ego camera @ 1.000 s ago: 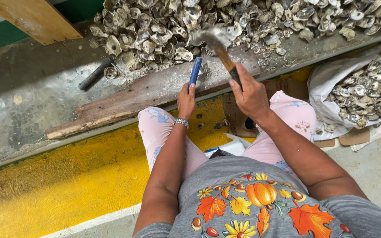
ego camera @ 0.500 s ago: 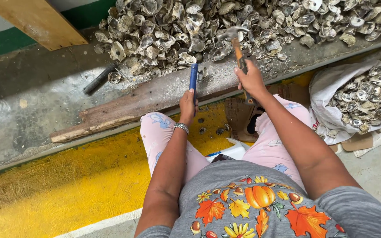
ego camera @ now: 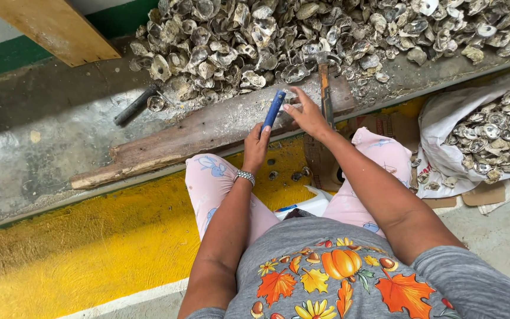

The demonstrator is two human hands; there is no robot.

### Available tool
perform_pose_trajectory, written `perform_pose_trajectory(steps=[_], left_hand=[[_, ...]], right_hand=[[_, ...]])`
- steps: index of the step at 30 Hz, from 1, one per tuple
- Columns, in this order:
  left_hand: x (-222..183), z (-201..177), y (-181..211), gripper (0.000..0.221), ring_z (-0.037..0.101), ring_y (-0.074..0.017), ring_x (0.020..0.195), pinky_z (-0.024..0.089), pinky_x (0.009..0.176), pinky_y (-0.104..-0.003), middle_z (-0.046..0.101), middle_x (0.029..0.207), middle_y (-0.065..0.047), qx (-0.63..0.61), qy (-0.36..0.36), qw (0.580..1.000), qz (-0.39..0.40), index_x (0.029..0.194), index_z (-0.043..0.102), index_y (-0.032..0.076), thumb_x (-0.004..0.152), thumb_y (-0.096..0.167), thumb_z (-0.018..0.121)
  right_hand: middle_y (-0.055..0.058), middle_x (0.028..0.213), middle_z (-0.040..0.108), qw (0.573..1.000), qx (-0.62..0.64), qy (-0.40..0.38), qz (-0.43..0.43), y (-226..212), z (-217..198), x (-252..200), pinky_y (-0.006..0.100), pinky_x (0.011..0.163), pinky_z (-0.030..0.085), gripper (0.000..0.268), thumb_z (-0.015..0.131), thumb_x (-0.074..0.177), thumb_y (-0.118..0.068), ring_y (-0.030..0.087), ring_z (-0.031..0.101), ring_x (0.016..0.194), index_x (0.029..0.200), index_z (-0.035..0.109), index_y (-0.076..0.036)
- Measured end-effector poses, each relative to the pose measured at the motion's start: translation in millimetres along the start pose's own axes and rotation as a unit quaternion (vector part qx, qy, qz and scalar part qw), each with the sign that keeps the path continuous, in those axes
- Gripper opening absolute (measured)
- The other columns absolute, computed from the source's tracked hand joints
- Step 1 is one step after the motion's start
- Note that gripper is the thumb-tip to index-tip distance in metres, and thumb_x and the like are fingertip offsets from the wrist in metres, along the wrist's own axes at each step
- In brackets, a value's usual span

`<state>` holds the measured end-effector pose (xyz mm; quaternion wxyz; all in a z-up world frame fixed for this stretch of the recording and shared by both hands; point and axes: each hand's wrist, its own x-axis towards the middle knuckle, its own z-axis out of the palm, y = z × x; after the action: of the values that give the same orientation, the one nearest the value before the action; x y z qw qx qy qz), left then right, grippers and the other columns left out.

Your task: Cleaning and opening oyster shells using a hammer and a prying tool.

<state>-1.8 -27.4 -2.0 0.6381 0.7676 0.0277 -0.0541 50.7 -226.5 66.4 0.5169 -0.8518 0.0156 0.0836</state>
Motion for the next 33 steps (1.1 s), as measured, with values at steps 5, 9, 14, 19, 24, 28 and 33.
perform_pose_trajectory(steps=[5, 9, 14, 19, 24, 28, 33], left_hand=[[-9.1, -4.1, 9.7, 0.037, 0.052, -0.0102, 0.066, 0.047, 0.061, -0.031, 0.058, 0.073, -0.003, 0.014, 0.004, 1.000, 0.023, 0.118, 0.066, 0.005, 0.104, 0.039, 0.058], [-14.8, -5.9, 17.8, 0.037, 0.056, -0.0119, 0.063, 0.048, 0.062, -0.032, 0.059, 0.070, -0.003, 0.058, 0.028, 0.997, 0.049, 0.118, 0.066, 0.006, 0.103, 0.039, 0.058], [-12.1, -8.3, 14.7, 0.033, 0.055, -0.0114, 0.061, 0.046, 0.058, -0.033, 0.058, 0.069, -0.001, 0.050, 0.062, 0.994, 0.073, 0.113, 0.064, 0.007, 0.104, 0.038, 0.056], [-1.1, -5.5, 6.8, 0.030, 0.050, -0.0081, 0.056, 0.042, 0.052, -0.030, 0.054, 0.067, 0.001, -0.035, 0.094, 0.995, 0.023, 0.109, 0.064, 0.008, 0.107, 0.036, 0.054], [4.9, -2.4, -4.5, 0.023, 0.045, -0.0033, 0.048, 0.037, 0.042, -0.023, 0.050, 0.063, 0.005, -0.166, 0.087, 0.982, -0.031, 0.101, 0.061, 0.009, 0.106, 0.031, 0.057], [0.2, -8.2, 5.6, 0.019, 0.044, -0.0025, 0.049, 0.035, 0.042, -0.023, 0.050, 0.064, 0.006, -0.171, 0.086, 0.981, -0.029, 0.100, 0.061, 0.010, 0.104, 0.028, 0.061], [1.7, -11.5, -7.7, 0.023, 0.045, -0.0031, 0.049, 0.037, 0.042, -0.023, 0.049, 0.064, 0.006, -0.134, 0.110, 0.985, -0.026, 0.096, 0.057, 0.008, 0.104, 0.028, 0.065]], right_hand=[[0.010, 0.113, 0.065, 0.968, 0.238, -0.037, 0.068, 36.3, 17.3, 11.0, 0.029, 0.071, 0.063, 0.041, 0.062, 0.101, -0.012, 0.015, 0.071, 0.089, 0.140, 0.052, -0.006], [0.009, 0.100, 0.070, 0.958, 0.263, -0.019, 0.113, 28.0, 16.7, 13.8, 0.025, 0.070, 0.065, 0.035, 0.060, 0.102, -0.007, 0.016, 0.072, 0.082, 0.137, 0.056, -0.005], [0.007, 0.103, 0.070, 0.941, 0.303, -0.045, 0.141, 30.8, -2.4, 10.6, 0.027, 0.075, 0.064, 0.038, 0.060, 0.102, -0.010, 0.016, 0.071, 0.085, 0.139, 0.055, -0.008], [0.006, 0.110, 0.063, 0.921, 0.361, -0.109, 0.095, -3.2, -18.2, -5.2, 0.031, 0.081, 0.061, 0.040, 0.060, 0.102, -0.011, 0.014, 0.068, 0.094, 0.142, 0.054, -0.011], [0.011, 0.115, 0.065, 0.943, 0.302, -0.100, 0.102, -13.0, -33.2, -20.3, 0.030, 0.079, 0.062, 0.041, 0.059, 0.101, -0.012, 0.016, 0.068, 0.093, 0.141, 0.055, -0.014], [0.014, 0.118, 0.068, 0.974, 0.187, -0.051, 0.119, -34.1, -97.8, -74.2, 0.030, 0.078, 0.062, 0.039, 0.058, 0.101, -0.013, 0.018, 0.068, 0.090, 0.140, 0.056, -0.011], [0.015, 0.126, 0.066, 0.968, 0.188, 0.111, 0.124, 63.6, -209.2, -156.9, 0.030, 0.081, 0.060, 0.043, 0.059, 0.102, -0.015, 0.019, 0.069, 0.096, 0.144, 0.055, -0.006]])
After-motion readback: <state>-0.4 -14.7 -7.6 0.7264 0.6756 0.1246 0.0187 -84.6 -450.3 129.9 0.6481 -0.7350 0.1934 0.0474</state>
